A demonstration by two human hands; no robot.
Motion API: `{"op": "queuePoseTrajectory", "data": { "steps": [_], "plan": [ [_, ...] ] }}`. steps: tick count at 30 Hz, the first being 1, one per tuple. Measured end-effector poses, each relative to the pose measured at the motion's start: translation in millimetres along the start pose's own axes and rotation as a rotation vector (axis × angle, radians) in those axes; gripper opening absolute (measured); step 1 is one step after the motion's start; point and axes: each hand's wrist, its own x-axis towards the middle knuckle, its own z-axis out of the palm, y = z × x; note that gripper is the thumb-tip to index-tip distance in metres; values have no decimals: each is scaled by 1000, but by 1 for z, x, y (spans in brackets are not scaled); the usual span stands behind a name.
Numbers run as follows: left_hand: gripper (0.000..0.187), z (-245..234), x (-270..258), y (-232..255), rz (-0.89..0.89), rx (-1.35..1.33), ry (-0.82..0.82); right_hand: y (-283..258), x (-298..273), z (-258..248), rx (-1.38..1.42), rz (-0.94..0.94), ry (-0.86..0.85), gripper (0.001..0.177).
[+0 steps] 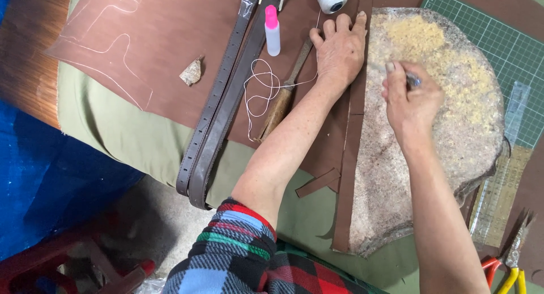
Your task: The person is marking a line on a piece of brown leather using a silver pen and a leather guide on a workshop table.
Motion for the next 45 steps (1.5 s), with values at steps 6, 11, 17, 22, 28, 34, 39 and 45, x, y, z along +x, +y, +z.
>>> {"op": "queuePoseTrajectory", "data": {
  "steps": [6, 11, 17, 22, 28, 34, 39, 45],
  "plan": [
    [43, -3, -6, 0, 23, 23, 95, -8, -97, -68, 146, 35, 153, 37],
    [42, 11, -4, -1, 20, 27, 112, 31, -183, -104, 413, 115, 244, 48],
    [39, 20, -7, -3, 33, 98, 282, 84, -275, -110, 752, 325, 453, 46],
    [39, 27, 0, -7, 19, 82, 408, 100, -302, -107, 719, 411, 593, 51],
    [48, 23, -9, -10, 7, -96, 298, 112, -306, -99, 611, 407, 600, 59],
    [52, -28, -63, -2, 66, -248, 128, 113, -307, -104, 688, 386, 558, 58],
    [46, -62, -126, 5, 127, -475, 52, 118, -306, -108, 645, 429, 502, 64],
    [38, -40, -156, -27, 213, -662, 137, 124, -302, -109, 628, 349, 455, 57]
  ]
}}
